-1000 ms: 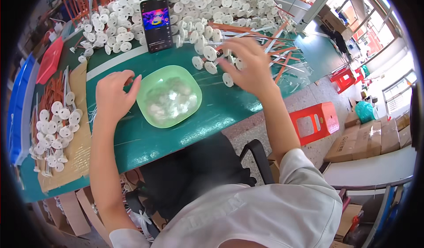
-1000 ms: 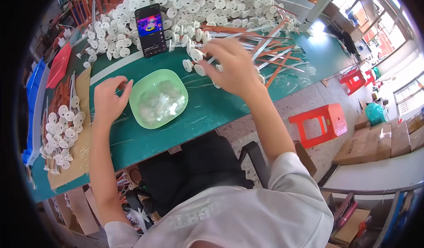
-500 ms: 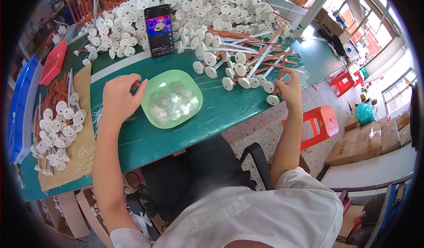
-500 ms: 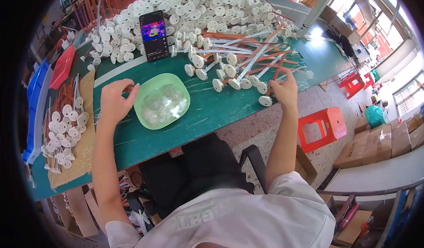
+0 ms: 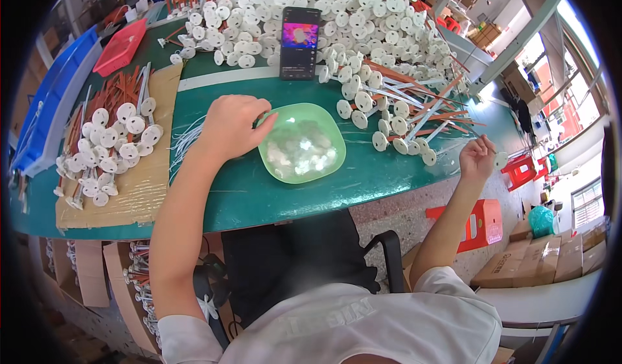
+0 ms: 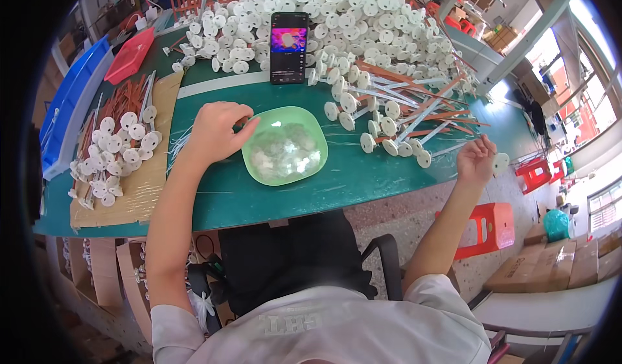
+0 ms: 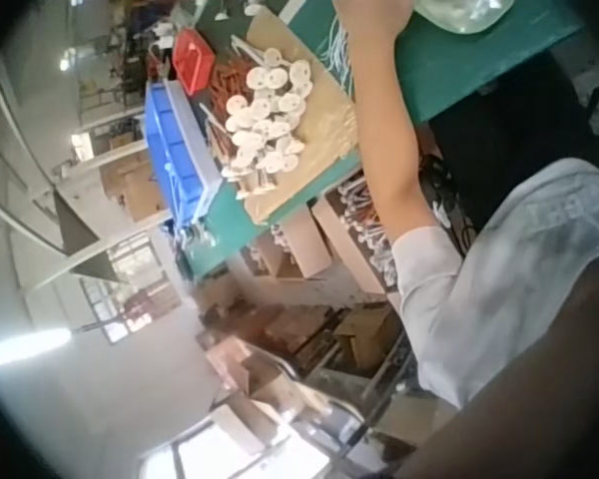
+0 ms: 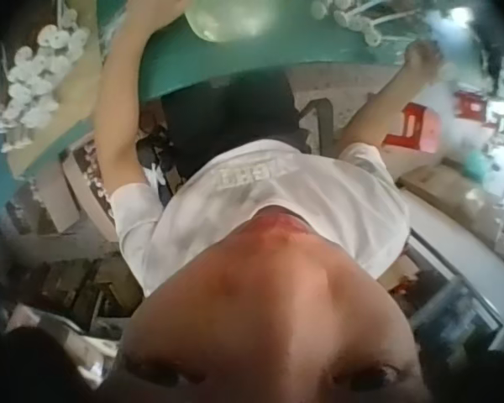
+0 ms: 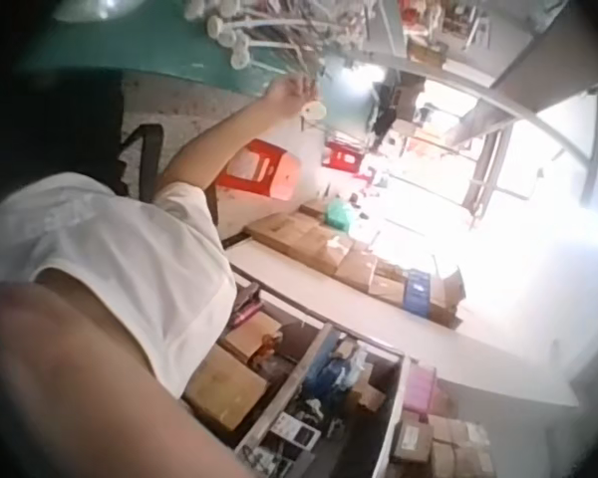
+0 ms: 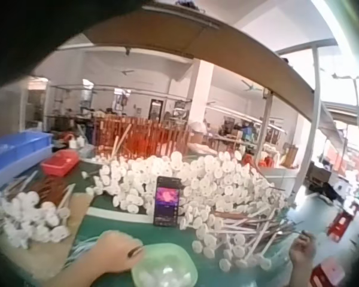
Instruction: The person sits at a green workbench and repeatedly assembles small white plastic light fixtures. They pick up a white plastic base, insert a small white bulb or diffuser, and attach a long LED strip to the base. The person handles the components one by one, placing the finished units on the table.
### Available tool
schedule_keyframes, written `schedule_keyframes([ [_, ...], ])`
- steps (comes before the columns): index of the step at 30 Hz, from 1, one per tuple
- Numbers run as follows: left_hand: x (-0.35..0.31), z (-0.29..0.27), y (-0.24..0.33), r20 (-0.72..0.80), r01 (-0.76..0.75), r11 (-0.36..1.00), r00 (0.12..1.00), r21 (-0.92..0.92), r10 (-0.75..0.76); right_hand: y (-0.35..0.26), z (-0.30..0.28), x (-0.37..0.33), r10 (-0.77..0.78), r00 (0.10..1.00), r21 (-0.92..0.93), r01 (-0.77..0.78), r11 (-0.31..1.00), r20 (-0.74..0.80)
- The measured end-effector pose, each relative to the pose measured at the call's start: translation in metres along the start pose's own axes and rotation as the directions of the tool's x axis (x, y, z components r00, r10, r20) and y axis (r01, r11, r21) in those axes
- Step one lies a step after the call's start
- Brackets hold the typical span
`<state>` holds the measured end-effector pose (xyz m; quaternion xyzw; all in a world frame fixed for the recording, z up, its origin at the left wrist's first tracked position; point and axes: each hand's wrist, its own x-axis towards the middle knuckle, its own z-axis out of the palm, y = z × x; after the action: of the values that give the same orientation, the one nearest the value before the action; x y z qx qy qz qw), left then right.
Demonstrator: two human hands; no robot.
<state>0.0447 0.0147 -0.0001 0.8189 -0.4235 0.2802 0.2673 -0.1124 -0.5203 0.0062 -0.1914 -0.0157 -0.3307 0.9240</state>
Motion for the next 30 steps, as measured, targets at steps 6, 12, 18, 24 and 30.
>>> schedule_keyframes([
  [6, 0.000, 0.000, 0.004, -0.045, -0.047, 0.998, 0.998, 0.038, 0.049, 0.096, 0.095, -0.066, -0.065, 0.994, -0.156, 0.077, 0.985, 0.083],
  [12, 0.006, 0.000, 0.007, -0.289, -0.043, 0.998, 0.957, -0.056, 0.025, 0.177, 0.111, -0.064, 0.168, 0.932, -0.748, 0.142, 0.648, 0.322],
  [18, 0.014, -0.004, 0.034, -0.295, -0.164, 0.980, 0.947, -0.115, 0.124, 0.243, 0.130, -0.108, 0.330, 0.772, -0.833, 0.445, 0.329, 0.543],
  [24, 0.009, -0.001, 0.030, -0.236, -0.087, 0.993, 0.969, -0.078, 0.066, 0.260, 0.177, -0.103, 0.402, 0.652, -0.750, 0.644, 0.153, 0.643],
  [30, 0.009, 0.002, 0.027, -0.238, 0.116, 0.988, 0.961, -0.099, -0.137, 0.275, 0.202, -0.097, 0.458, 0.401, -0.508, 0.851, 0.134, 0.793],
])
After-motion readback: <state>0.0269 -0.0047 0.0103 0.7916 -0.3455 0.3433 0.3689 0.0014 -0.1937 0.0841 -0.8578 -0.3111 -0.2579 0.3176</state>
